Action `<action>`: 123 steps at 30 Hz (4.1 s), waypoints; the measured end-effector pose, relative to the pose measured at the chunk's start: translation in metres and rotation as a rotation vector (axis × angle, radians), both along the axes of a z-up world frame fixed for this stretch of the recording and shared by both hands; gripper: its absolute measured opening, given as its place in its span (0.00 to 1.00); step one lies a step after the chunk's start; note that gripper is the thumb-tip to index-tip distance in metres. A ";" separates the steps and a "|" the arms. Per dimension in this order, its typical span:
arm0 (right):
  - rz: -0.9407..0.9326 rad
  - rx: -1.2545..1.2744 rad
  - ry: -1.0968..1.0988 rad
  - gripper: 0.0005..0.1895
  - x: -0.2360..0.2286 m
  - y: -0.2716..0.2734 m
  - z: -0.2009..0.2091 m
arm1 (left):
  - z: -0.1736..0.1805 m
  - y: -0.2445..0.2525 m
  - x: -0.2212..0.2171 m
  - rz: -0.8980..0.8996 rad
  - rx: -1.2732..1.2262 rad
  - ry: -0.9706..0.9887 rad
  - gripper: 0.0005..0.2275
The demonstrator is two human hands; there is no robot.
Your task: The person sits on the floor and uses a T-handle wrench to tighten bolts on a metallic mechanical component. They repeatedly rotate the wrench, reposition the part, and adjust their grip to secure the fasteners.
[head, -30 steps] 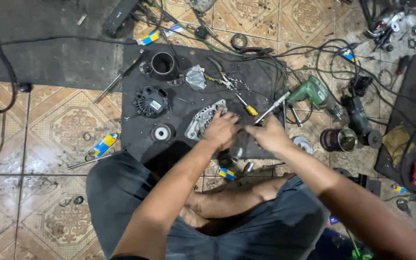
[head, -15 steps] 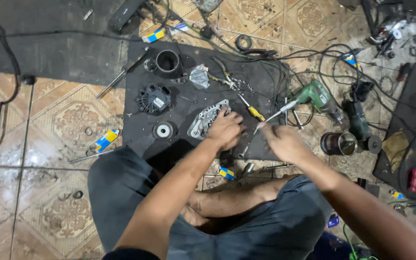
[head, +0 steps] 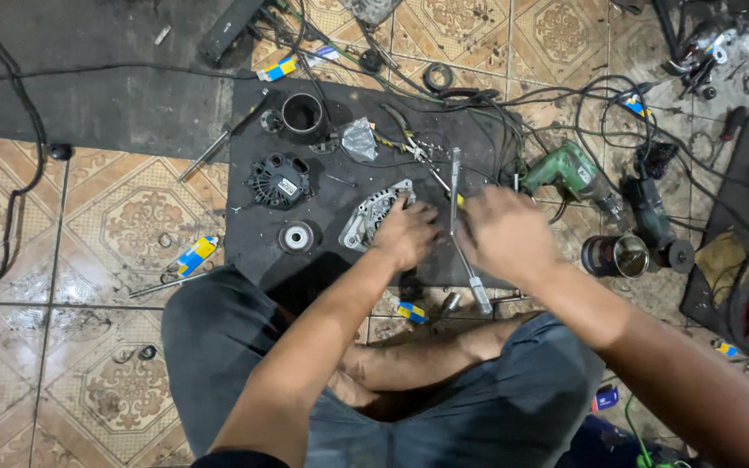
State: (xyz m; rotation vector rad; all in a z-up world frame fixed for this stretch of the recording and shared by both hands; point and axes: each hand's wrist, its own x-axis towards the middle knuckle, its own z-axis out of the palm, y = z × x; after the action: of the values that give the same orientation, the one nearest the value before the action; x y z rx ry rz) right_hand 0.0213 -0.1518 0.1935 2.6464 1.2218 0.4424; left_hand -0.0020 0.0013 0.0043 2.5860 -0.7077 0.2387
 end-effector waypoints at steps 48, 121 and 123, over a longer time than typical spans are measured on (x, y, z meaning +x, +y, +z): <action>-0.350 -0.083 0.870 0.13 -0.003 0.002 -0.006 | 0.040 0.004 0.005 -0.091 0.293 0.333 0.16; -0.455 -0.387 0.809 0.19 -0.004 0.019 0.066 | 0.107 0.004 -0.026 -0.031 -0.206 0.653 0.15; -0.368 -0.322 0.590 0.16 -0.003 0.034 0.091 | 0.096 0.000 -0.022 -0.004 -0.327 0.657 0.16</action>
State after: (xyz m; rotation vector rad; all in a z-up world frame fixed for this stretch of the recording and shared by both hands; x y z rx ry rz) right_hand 0.0187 -0.1174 0.2846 2.6917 0.7905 -0.5807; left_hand -0.0237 0.0014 0.1001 2.1505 -0.3861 -0.4462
